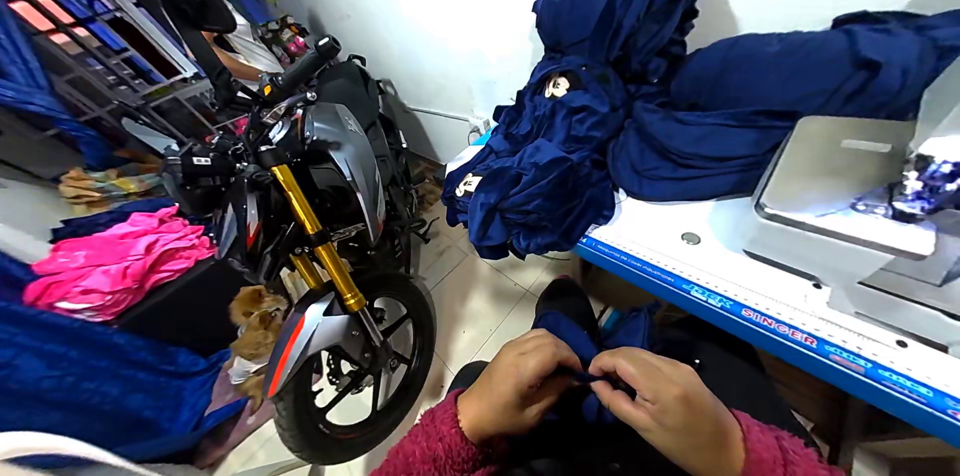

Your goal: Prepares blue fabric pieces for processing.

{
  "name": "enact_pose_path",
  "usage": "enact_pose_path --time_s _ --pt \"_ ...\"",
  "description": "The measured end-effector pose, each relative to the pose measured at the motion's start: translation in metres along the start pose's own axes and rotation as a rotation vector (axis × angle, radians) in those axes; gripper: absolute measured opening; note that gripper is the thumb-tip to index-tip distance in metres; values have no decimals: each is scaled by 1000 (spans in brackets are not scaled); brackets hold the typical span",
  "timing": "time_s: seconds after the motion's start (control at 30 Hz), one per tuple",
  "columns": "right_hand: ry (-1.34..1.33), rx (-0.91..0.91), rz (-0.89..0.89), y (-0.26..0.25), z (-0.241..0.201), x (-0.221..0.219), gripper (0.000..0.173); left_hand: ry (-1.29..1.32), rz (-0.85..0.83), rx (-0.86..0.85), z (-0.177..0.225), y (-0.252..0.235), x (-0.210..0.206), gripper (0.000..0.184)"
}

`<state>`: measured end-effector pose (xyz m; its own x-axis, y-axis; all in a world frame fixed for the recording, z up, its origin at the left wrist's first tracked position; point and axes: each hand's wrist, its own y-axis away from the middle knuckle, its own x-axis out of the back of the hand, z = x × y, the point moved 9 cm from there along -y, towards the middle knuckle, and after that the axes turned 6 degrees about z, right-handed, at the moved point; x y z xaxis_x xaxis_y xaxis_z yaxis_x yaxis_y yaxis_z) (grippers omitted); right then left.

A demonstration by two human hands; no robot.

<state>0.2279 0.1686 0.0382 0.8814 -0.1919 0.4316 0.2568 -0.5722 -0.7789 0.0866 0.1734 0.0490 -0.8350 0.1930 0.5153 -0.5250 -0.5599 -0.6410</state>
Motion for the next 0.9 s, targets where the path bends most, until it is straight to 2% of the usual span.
enact_pose_path --time_s 0.23,0.4,0.63,0.9 --pt "9 13 -31 1 -1 -3 13 4 -62 110 -7 1 -1 26" --pt "9 18 -50 2 -3 -4 13 -2 -17 82 -5 3 2 17" --pt "5 -13 -62 1 0 -3 13 -8 76 45 -6 7 3 17" --pt "14 -70 -76 -8 -1 2 13 -1 119 132 -11 6 5 14"
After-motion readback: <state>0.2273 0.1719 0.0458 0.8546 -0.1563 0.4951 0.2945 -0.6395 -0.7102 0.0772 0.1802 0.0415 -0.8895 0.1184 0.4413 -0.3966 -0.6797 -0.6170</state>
